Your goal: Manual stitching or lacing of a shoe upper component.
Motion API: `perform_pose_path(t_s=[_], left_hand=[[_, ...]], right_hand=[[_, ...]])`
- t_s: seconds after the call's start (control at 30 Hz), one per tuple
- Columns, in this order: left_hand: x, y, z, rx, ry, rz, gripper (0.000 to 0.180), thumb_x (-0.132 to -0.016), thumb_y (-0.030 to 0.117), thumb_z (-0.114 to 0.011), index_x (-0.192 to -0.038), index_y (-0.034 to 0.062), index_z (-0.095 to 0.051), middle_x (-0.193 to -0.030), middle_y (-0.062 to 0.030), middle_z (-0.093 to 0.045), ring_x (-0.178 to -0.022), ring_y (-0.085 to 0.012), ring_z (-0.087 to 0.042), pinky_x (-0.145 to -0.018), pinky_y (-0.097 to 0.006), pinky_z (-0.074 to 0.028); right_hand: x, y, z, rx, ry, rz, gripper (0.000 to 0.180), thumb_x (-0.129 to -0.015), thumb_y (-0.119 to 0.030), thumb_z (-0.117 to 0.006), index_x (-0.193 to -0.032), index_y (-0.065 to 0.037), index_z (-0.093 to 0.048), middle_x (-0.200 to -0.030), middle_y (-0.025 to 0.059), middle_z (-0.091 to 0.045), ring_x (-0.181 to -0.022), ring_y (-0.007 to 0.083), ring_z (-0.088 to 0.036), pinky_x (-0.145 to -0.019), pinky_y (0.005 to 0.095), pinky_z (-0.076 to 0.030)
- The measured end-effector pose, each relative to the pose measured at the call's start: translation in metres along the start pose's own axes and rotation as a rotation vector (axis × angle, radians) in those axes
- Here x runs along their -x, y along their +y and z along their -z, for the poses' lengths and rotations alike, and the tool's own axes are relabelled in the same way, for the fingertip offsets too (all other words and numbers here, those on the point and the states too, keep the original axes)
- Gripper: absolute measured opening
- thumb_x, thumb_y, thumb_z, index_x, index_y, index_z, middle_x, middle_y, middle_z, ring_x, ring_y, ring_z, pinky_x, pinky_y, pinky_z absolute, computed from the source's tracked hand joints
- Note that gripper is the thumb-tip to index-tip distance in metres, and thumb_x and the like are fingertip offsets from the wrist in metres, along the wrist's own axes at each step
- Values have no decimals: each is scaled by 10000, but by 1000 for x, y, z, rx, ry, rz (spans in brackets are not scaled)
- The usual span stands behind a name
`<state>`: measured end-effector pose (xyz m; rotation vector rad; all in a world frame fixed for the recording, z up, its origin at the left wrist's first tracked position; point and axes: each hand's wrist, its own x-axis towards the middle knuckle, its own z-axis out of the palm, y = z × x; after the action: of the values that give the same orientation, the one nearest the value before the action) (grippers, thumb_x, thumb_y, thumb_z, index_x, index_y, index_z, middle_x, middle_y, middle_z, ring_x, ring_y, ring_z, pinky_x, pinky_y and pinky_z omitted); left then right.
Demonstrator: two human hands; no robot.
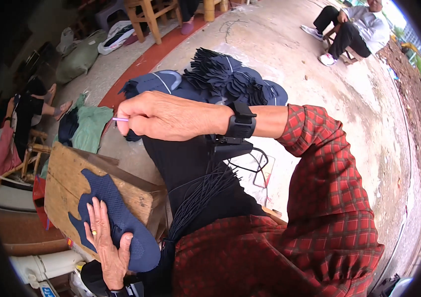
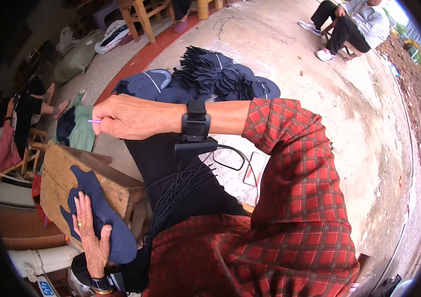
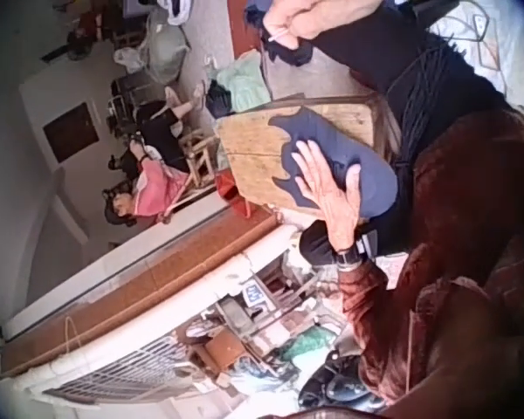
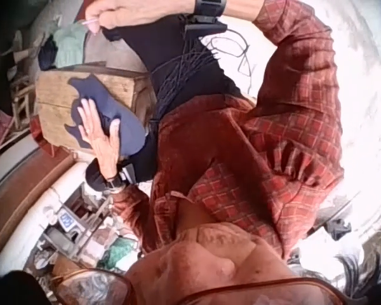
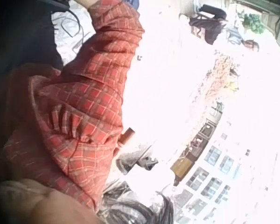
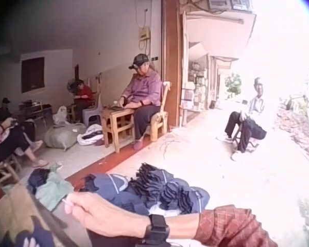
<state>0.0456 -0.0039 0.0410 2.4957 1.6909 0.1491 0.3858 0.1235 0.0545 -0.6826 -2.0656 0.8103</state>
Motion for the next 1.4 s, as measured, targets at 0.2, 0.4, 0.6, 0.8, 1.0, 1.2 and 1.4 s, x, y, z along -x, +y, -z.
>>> perform_pose_path(t_s=[0.2,0.4,0.6,0.8,1.0,1.2,1.4], left_hand=[[39,13,0,-132,159,22,917,-943,570,-664,-1599,26,-325,-1644,-280,-288,-1491,-535,-280,-1201,-639,-254],[75,40,-9,-209,15,-40,1281,-678,672,-833,-1604,-14,-273,-1647,-332,-218,-1494,-553,-249,-1197,-625,-273],[69,27,3,-169,-105,-68,941,-729,62,-703,-1587,8,-320,-1664,-276,-226,-1536,-502,-188,-1242,-573,-216],[66,14,57,-72,-112,-223,636,-772,271,-726,-1392,143,-668,-1591,-170,-463,-1496,-409,-372,-1191,-562,-291],[-9,50,131,-31,-114,-448,499,-719,211,-690,-1190,346,-788,-1690,-92,-312,-1563,-460,-175,-1235,-597,-130],[-14,52,142,-56,190,-551,574,-675,158,-674,-1190,384,-790,-1686,-161,-266,-1585,-405,-132,-1252,-565,-143],[-50,26,109,357,470,-511,723,-883,230,-812,-1533,144,-509,-1681,-219,-255,-1544,-380,-278,-1239,-504,-263]], right_hand=[[72,28,74,168,193,-70,313,-1061,-216,-403,-992,15,-603,-879,112,-631,-784,230,-589,-765,384,-497],[92,48,53,152,200,-102,270,-1071,-172,-404,-981,17,-575,-839,142,-614,-756,295,-607,-740,420,-490],[36,8,-13,-13,186,41,276,-981,-191,-490,-833,22,-587,-695,236,-598,-686,447,-607,-665,526,-462],[-36,-26,-34,-33,-34,248,378,-969,-265,-579,-703,0,-541,-582,197,-513,-570,418,-532,-578,505,-407],[-115,-53,-29,-20,-199,331,533,-789,-486,-774,-991,7,-759,-743,91,-680,-692,258,-669,-629,399,-499],[-125,-77,-29,-193,-537,388,654,-739,-578,-841,-990,18,-743,-760,110,-689,-717,243,-677,-644,367,-505],[-99,-54,9,-525,-587,-40,430,-933,-413,-776,-950,13,-718,-823,-2,-727,-667,85,-645,-589,274,-507]])
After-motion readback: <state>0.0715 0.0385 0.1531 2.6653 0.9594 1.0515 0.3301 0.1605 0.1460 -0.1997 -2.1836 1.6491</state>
